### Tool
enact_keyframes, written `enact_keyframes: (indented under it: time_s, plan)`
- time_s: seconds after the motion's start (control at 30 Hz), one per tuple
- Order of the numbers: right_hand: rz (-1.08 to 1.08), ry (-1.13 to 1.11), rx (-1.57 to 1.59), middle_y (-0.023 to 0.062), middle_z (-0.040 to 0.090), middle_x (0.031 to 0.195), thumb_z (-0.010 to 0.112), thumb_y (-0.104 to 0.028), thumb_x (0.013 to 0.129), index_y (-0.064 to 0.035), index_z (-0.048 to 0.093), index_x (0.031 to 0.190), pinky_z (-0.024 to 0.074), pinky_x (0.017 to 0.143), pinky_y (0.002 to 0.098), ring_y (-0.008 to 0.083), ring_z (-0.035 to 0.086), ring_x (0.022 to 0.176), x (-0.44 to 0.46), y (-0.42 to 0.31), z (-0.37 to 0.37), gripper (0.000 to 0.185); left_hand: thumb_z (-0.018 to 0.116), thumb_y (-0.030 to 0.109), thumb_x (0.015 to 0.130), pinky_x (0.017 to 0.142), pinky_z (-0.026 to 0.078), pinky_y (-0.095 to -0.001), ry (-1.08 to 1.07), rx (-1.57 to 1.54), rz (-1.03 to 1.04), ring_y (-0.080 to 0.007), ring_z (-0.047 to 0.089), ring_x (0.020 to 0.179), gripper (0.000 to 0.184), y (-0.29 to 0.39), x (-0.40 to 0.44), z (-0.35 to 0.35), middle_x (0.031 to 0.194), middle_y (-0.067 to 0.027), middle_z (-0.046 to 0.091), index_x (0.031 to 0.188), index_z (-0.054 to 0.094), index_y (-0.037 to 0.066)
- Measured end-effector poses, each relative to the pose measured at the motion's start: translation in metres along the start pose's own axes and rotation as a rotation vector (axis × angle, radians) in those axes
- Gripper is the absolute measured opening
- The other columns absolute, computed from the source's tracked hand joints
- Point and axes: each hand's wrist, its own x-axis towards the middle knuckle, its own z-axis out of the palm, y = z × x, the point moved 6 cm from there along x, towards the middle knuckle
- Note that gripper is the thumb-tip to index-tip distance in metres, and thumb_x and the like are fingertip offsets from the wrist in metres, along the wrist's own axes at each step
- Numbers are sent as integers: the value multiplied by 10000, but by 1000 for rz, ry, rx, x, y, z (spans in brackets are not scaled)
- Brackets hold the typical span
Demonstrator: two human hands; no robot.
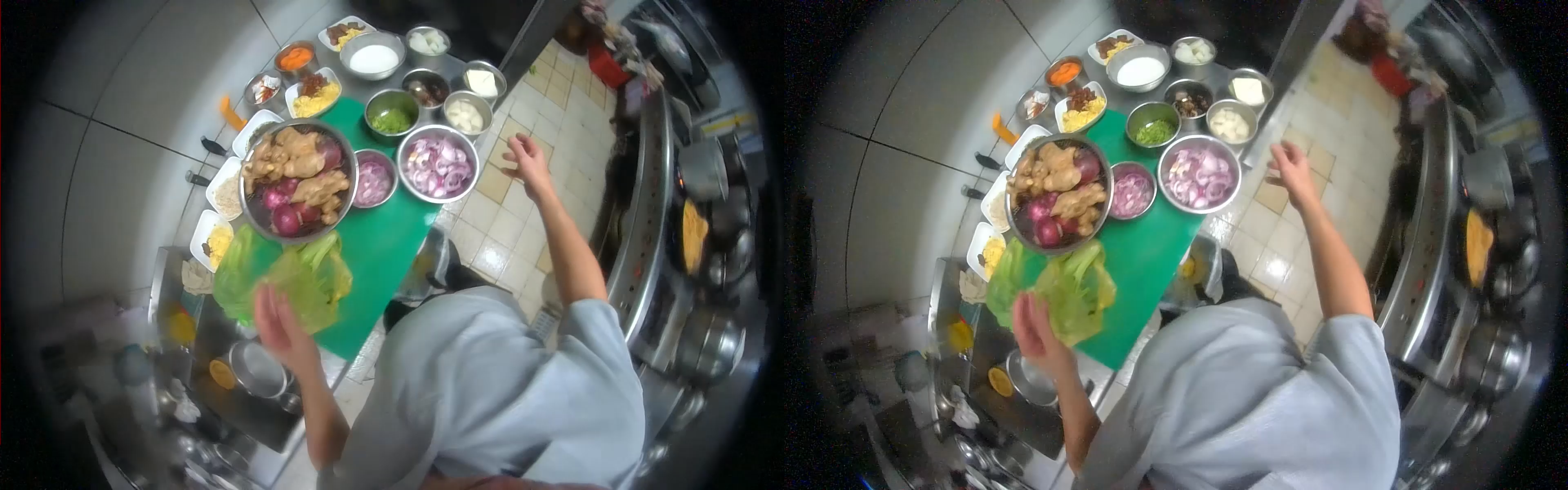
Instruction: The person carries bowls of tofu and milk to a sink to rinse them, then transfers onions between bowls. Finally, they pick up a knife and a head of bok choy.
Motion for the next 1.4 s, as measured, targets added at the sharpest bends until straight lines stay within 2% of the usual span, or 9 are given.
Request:
enact_keyframes:
  time_s: [0.17, 0.23, 0.37, 0.47, 0.6, 0.93, 1.0, 1.13, 1.4]
  plan:
    - [61, -47, 128, 220, 387, 1507, 670, -392, 958, 3, 193, 1568, 609, 704, 369, 276, 638, 1050, 99, -10, 7, 869, 629, 35, 955, 1087, 441, -415, 62, 252, -117, -309, 544, 1314, 422, -8, -78, 47, 1414, -205, 560, 1360, 535, -39]
    - [61, -80, 183, 228, 362, 1520, 670, -385, 959, -2, 150, 1578, 610, 671, 352, 269, 646, 1021, 124, -17, 11, 894, 683, 34, 904, 1037, 472, -423, -144, 467, 55, -327, 608, 1228, 357, 14, -87, 102, 1313, -200, 631, 1256, 634, -6]
    - [41, -127, 171, 214, 521, 1358, 642, -301, 973, -23, 184, 1563, 591, 581, 291, 208, 679, 866, 159, -26, 24, 797, 708, 42, 884, 1021, 489, -432, -385, 625, 279, -360, 606, 1222, 305, 48, -76, 207, 1288, -205, 636, 1181, 663, -3]
    - [71, -152, 76, 117, 660, 1095, 520, -76, 946, -72, 372, 1446, 609, 631, 326, 177, 685, 763, 180, -19, 34, 521, 720, 50, 868, 1008, 492, -445, -451, 603, 378, -378, 614, 1201, 286, 57, -64, 264, 1259, -194, 649, 1148, 680, 4]
    - [34, -251, 148, 202, 618, 1185, 437, -28, 961, -42, 283, 1511, 624, 592, 322, 239, 704, 799, 194, -28, 37, 572, 730, 77, 853, 968, 510, -438, -578, 545, 495, -354, 625, 1184, 307, 57, -62, 324, 1220, -161, 668, 1152, 686, 25]
    - [50, -283, 308, 145, 606, 1219, 589, -139, 983, -54, 353, 1473, 626, 683, 315, 226, 689, 920, 184, -15, 24, 550, 670, 128, 885, 850, 500, -416, -448, 588, 559, -316, 666, 992, 202, 34, 11, 383, 1076, -110, 704, 1072, 691, 55]
    - [60, -258, 366, 194, 539, 1348, 591, -160, 995, -20, 206, 1551, 632, 659, 318, 243, 682, 957, 185, -15, 21, 691, 668, 140, 888, 851, 495, -418, -489, 605, 607, -315, 665, 979, 212, 26, 16, 405, 1068, -113, 703, 1080, 690, 56]
    - [69, -236, 317, 197, 498, 1397, 603, -188, 995, -22, 189, 1562, 625, 646, 312, 240, 682, 943, 190, -17, 15, 722, 676, 178, 882, 875, 468, -439, -574, 701, 546, -307, 658, 969, 266, 15, 39, 441, 1054, -118, 696, 1119, 682, 57]
    - [-13, -239, 197, 194, 657, 1042, 467, -22, 930, 8, 404, 1397, 599, 531, 312, 209, 682, 675, 214, -12, 39, 472, 631, 182, 884, 919, 414, -423, -537, 952, 585, -290, 655, 1007, 270, -21, 48, 486, 1049, -118, 694, 1125, 668, 67]
